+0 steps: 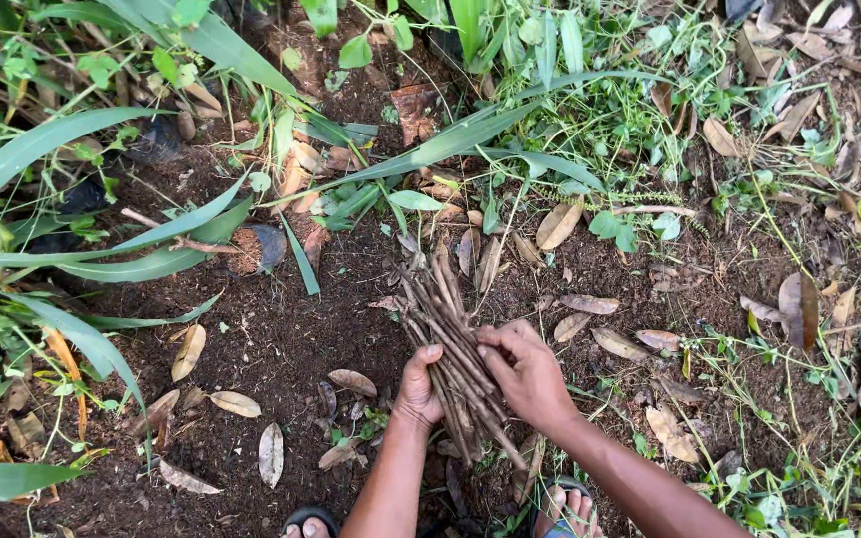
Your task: The person walks through a garden area and clears weeds and dry leaves from the ground using their hands. They gather the debris into a pile and continue to clear the area around a small plant.
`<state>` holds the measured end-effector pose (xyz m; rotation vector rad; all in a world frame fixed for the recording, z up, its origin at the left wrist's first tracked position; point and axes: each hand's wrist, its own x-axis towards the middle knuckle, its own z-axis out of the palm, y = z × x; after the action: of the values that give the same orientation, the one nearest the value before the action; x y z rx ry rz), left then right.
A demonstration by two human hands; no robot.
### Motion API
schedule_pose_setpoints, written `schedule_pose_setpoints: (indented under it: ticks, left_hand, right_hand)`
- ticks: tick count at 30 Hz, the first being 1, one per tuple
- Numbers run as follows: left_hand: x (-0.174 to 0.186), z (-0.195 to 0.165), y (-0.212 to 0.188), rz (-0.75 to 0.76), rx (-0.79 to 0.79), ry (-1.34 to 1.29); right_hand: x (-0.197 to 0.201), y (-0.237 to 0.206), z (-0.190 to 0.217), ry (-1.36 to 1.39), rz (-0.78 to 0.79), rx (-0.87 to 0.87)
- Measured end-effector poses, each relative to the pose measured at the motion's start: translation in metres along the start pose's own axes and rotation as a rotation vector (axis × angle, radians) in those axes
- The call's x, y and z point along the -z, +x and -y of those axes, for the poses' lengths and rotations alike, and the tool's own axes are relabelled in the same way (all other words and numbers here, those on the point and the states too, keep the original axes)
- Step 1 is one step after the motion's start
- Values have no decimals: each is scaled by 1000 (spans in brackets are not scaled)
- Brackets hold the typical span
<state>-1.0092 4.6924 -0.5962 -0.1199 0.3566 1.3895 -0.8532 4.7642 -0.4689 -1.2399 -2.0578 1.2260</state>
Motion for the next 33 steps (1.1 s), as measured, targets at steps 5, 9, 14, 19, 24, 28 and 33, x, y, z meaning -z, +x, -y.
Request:
schedule_pose_setpoints:
  ticks: [5, 9, 14, 19, 24, 28, 33]
  left_hand:
    - [5, -11, -10, -66, -73, -51]
    - [-6, -39, -22, -66, -191, -43]
    - [-9, -63, -38, -80, -400, 36]
    - [-9, -56, -36, 10, -417, -158]
    - [-15, -51, -23, 75, -346, -180]
    - [-9, -47, 0, 171, -287, -167]
    - [-17, -36, 25, 256, -187, -151]
  right_hand:
    - [5, 28, 19, -174, 172, 20]
    - [8, 86, 31, -181, 225, 311]
    - [-37, 203, 49, -647, 254, 706]
    - [-76, 287, 32, -1193, 343, 422]
    - [13, 262, -65, -1143, 186, 320]
    - [132, 111, -168, -1249, 290, 305]
    - [229, -160, -217, -1242, 632, -400]
